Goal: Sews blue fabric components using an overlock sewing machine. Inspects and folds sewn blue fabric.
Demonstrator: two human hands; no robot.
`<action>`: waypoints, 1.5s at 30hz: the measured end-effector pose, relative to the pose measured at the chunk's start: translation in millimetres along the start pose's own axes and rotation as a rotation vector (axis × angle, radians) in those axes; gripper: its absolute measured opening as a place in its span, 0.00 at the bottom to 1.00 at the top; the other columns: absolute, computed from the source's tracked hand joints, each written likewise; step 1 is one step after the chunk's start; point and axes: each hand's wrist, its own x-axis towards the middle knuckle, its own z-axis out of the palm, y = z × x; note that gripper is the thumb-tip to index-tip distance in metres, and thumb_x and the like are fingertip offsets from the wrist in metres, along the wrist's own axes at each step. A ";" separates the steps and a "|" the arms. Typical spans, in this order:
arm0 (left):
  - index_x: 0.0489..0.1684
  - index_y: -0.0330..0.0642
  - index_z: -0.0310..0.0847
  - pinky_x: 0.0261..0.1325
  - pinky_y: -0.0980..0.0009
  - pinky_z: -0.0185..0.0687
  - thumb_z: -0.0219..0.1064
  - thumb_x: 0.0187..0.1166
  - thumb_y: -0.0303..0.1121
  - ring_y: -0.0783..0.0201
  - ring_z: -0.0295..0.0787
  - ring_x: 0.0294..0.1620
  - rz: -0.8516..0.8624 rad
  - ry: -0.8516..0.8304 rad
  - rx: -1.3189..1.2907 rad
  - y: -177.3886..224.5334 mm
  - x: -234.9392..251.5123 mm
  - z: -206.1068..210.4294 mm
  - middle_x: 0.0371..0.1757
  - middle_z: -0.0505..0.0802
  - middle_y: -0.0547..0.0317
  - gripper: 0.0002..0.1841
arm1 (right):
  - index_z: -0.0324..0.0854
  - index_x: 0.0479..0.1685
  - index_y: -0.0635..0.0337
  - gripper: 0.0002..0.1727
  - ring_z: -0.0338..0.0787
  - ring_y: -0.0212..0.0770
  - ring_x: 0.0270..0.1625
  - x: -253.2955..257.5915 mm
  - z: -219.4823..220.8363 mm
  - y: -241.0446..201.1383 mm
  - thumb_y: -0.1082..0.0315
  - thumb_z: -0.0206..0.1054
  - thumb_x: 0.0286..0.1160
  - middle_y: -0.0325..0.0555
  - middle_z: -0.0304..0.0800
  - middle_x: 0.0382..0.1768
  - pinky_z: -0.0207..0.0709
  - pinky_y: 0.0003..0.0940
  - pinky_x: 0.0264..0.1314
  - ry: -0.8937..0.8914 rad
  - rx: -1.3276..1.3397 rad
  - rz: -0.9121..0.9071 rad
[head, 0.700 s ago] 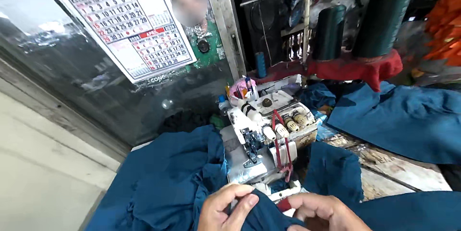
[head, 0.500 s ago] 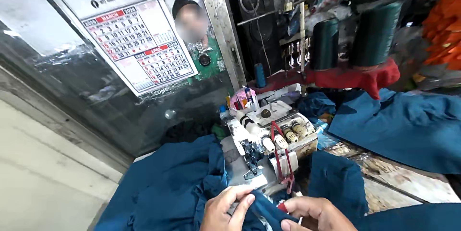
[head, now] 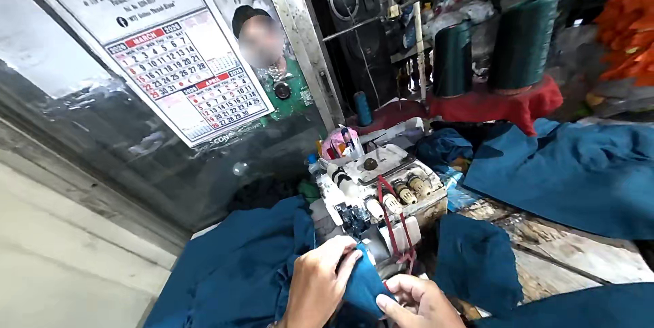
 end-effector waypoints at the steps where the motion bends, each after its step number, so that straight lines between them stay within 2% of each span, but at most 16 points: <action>1: 0.50 0.56 0.93 0.52 0.75 0.92 0.68 0.83 0.47 0.81 0.92 0.47 0.009 -0.012 0.008 -0.1 0.4 -0.3 0.46 0.96 0.78 0.11 | 0.86 0.50 0.58 0.10 0.96 0.46 0.27 -0.5 0.9 -0.3 0.62 0.72 0.80 0.46 0.96 0.35 0.95 0.45 0.28 -0.006 -0.005 -0.002; 3: 0.48 0.57 0.93 0.52 0.75 0.91 0.68 0.83 0.50 0.81 0.92 0.46 0.011 -0.009 0.055 -1.1 1.5 -1.2 0.45 0.95 0.78 0.12 | 0.86 0.50 0.57 0.10 0.96 0.46 0.29 -1.0 0.2 -0.9 0.62 0.72 0.81 0.46 0.96 0.36 0.95 0.45 0.30 -0.021 -0.017 -0.026; 6: 0.42 0.60 0.93 0.48 0.72 0.84 0.67 0.80 0.54 0.77 0.87 0.44 -0.002 0.041 0.207 3.8 1.4 -2.3 0.39 0.93 0.78 0.14 | 0.86 0.50 0.58 0.09 0.96 0.45 0.29 -2.6 -2.8 -1.2 0.62 0.71 0.81 0.45 0.95 0.37 0.95 0.44 0.30 -0.026 -0.030 -0.052; 8: 0.41 0.58 0.93 0.46 0.72 0.85 0.67 0.80 0.52 0.74 0.87 0.43 -0.010 0.048 0.249 14.2 -1.1 -1.0 0.37 0.92 0.75 0.13 | 0.86 0.50 0.58 0.09 0.96 0.45 0.30 -3.6 -4.1 0.2 0.63 0.71 0.81 0.45 0.96 0.37 0.95 0.44 0.31 -0.022 -0.035 -0.042; 10: 0.41 0.56 0.94 0.48 0.73 0.87 0.65 0.83 0.49 0.74 0.90 0.45 -0.019 0.036 0.234 24.0 -7.9 4.6 0.39 0.93 0.72 0.13 | 0.86 0.49 0.60 0.09 0.96 0.46 0.30 -5.3 -4.3 0.9 0.64 0.72 0.80 0.46 0.95 0.37 0.95 0.44 0.30 -0.016 -0.029 -0.049; 15: 0.49 0.55 0.94 0.60 0.70 0.81 0.60 0.86 0.42 0.67 0.86 0.55 -0.011 0.016 0.211 23.2 -18.8 3.4 0.47 0.93 0.68 0.14 | 0.86 0.48 0.61 0.09 0.95 0.46 0.28 -0.5 -3.9 -7.7 0.65 0.72 0.80 0.47 0.95 0.35 0.95 0.45 0.28 0.015 0.008 -0.050; 22: 0.47 0.58 0.95 0.60 0.71 0.80 0.63 0.84 0.43 0.69 0.84 0.58 -0.057 0.068 0.161 7.6 -16.6 7.3 0.51 0.92 0.71 0.12 | 0.87 0.48 0.60 0.08 0.96 0.48 0.28 9.9 -1.2 -12.6 0.66 0.73 0.79 0.48 0.95 0.35 0.95 0.45 0.28 0.031 -0.012 -0.020; 30: 0.47 0.59 0.95 0.61 0.71 0.80 0.62 0.84 0.43 0.69 0.84 0.57 -0.068 0.077 0.172 6.7 -15.2 9.5 0.50 0.92 0.72 0.12 | 0.88 0.48 0.60 0.10 0.96 0.48 0.27 13.2 1.8 -6.8 0.63 0.74 0.78 0.49 0.96 0.34 0.95 0.45 0.28 0.076 -0.018 0.008; 33: 0.47 0.62 0.94 0.63 0.67 0.79 0.62 0.82 0.46 0.68 0.82 0.60 -0.115 0.052 0.204 18.7 -16.6 -6.3 0.52 0.90 0.73 0.12 | 0.88 0.49 0.60 0.09 0.95 0.47 0.27 3.6 2.6 -15.1 0.64 0.72 0.80 0.47 0.96 0.34 0.94 0.44 0.28 0.053 -0.058 -0.044; 35: 0.46 0.61 0.94 0.61 0.69 0.81 0.63 0.82 0.44 0.70 0.84 0.57 -0.156 0.120 0.149 35.2 -18.3 -13.4 0.49 0.90 0.72 0.11 | 0.88 0.50 0.60 0.09 0.96 0.47 0.27 2.6 1.6 -15.2 0.64 0.72 0.80 0.48 0.96 0.35 0.94 0.44 0.28 0.052 -0.062 -0.053; 37: 0.46 0.58 0.94 0.60 0.71 0.85 0.64 0.83 0.42 0.71 0.86 0.55 -0.218 0.166 0.079 49.2 -25.1 -6.2 0.46 0.91 0.71 0.11 | 0.87 0.50 0.61 0.10 0.96 0.48 0.28 1.7 0.5 -10.1 0.65 0.71 0.81 0.49 0.96 0.35 0.95 0.45 0.29 0.047 -0.042 -0.030; 39: 0.45 0.58 0.95 0.61 0.66 0.80 0.64 0.81 0.41 0.67 0.84 0.56 -0.260 0.183 0.073 50.9 -34.1 11.2 0.47 0.91 0.70 0.11 | 0.86 0.50 0.62 0.10 0.97 0.49 0.29 -1.2 1.1 -8.9 0.65 0.70 0.82 0.50 0.97 0.36 0.94 0.45 0.29 0.046 -0.017 -0.025; 41: 0.44 0.59 0.95 0.62 0.62 0.79 0.64 0.80 0.40 0.65 0.84 0.58 -0.275 0.216 0.105 46.2 -36.6 20.0 0.47 0.91 0.70 0.10 | 0.87 0.48 0.63 0.10 0.97 0.49 0.29 -0.3 3.4 -10.9 0.64 0.70 0.82 0.50 0.98 0.36 0.94 0.44 0.28 0.067 0.006 -0.031; 43: 0.43 0.58 0.95 0.62 0.62 0.80 0.64 0.80 0.40 0.65 0.84 0.57 -0.261 0.223 0.116 31.1 -27.2 23.2 0.46 0.91 0.70 0.10 | 0.87 0.43 0.62 0.11 0.96 0.48 0.27 10.3 9.7 -12.9 0.62 0.70 0.82 0.49 0.97 0.33 0.94 0.44 0.28 0.111 0.023 -0.025; 45: 0.43 0.58 0.94 0.63 0.61 0.80 0.64 0.80 0.43 0.65 0.85 0.57 -0.258 0.184 0.121 6.9 -11.7 21.8 0.48 0.91 0.69 0.10 | 0.83 0.29 0.61 0.16 0.93 0.47 0.22 31.9 19.2 -10.6 0.58 0.72 0.80 0.49 0.92 0.23 0.92 0.43 0.26 0.190 0.020 -0.020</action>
